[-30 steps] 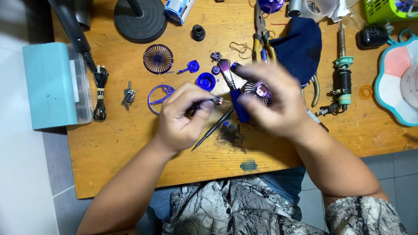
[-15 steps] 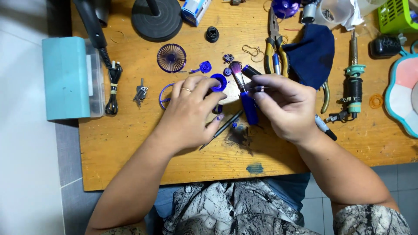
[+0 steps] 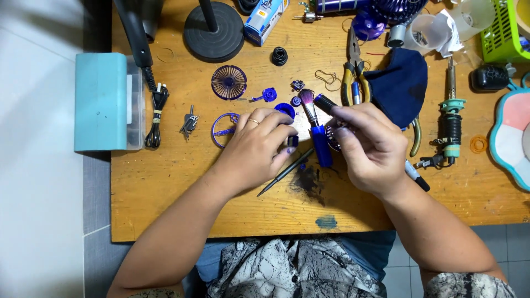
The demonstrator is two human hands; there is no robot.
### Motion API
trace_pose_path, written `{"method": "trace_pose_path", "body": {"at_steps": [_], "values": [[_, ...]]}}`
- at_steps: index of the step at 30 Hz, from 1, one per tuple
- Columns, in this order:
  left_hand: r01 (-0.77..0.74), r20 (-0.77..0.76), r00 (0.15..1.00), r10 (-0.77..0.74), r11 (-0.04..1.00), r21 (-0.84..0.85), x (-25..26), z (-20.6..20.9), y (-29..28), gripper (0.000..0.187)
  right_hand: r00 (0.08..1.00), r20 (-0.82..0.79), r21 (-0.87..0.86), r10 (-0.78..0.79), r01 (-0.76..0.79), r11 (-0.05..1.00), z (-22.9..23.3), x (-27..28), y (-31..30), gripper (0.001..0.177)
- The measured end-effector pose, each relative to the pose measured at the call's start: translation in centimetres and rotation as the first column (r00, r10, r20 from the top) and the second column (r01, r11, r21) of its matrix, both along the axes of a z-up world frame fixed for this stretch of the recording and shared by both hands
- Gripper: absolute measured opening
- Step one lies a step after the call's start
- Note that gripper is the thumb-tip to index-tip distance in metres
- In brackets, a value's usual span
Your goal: Inspecting, cleaning, and assembling components of a small portable fan on a workbench.
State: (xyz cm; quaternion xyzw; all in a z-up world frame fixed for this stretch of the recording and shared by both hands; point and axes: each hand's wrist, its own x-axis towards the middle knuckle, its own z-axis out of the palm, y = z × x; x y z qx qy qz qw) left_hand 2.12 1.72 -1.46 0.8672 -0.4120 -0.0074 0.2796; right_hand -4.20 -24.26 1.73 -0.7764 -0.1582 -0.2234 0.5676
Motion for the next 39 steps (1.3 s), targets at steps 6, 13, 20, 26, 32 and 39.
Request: {"method": "trace_pose_path", "body": {"at_steps": [6, 13, 20, 26, 32, 39], "values": [[-0.255, -0.446, 0.894, -0.03, 0.787, -0.563, -0.7, 1.4, -0.5, 0.04, 0.998, 0.05, 0.178, 0.05, -0.058, 0.982, -2.7, -0.9, -0.6, 0.032], [-0.485, -0.669, 0.602, -0.435, 0.467, -0.74, -1.7, -0.6, -1.6, 0.043, 0.995, 0.094, 0.044, 0.02, -0.025, 0.999, -0.5, -0.7, -0.2, 0.02], [-0.513, -0.68, 0.589, -0.437, 0.448, -0.732, -1.9, -1.6, -1.5, 0.042, 0.988, 0.121, 0.019, 0.1, -0.103, 0.995, 0.5, -0.5, 0.7, 0.01], [-0.469, -0.639, 0.632, -0.438, 0.44, -0.766, -1.7, -1.7, -2.1, 0.045, 0.977, 0.172, -0.027, 0.125, -0.123, 0.992, 0.8, -0.7, 1.0, 0.009], [-0.446, -0.628, 0.621, -0.469, 0.448, -0.775, -1.7, -1.7, -2.5, 0.042, 0.972, 0.207, -0.025, 0.108, -0.105, 0.994, 0.5, -0.6, 1.4, 0.009], [-0.443, -0.63, 0.616, -0.473, 0.454, -0.773, -1.9, -1.2, -2.5, 0.038, 0.974, 0.208, -0.01, 0.09, -0.09, 0.996, 0.1, -0.5, 1.7, 0.008]]}}
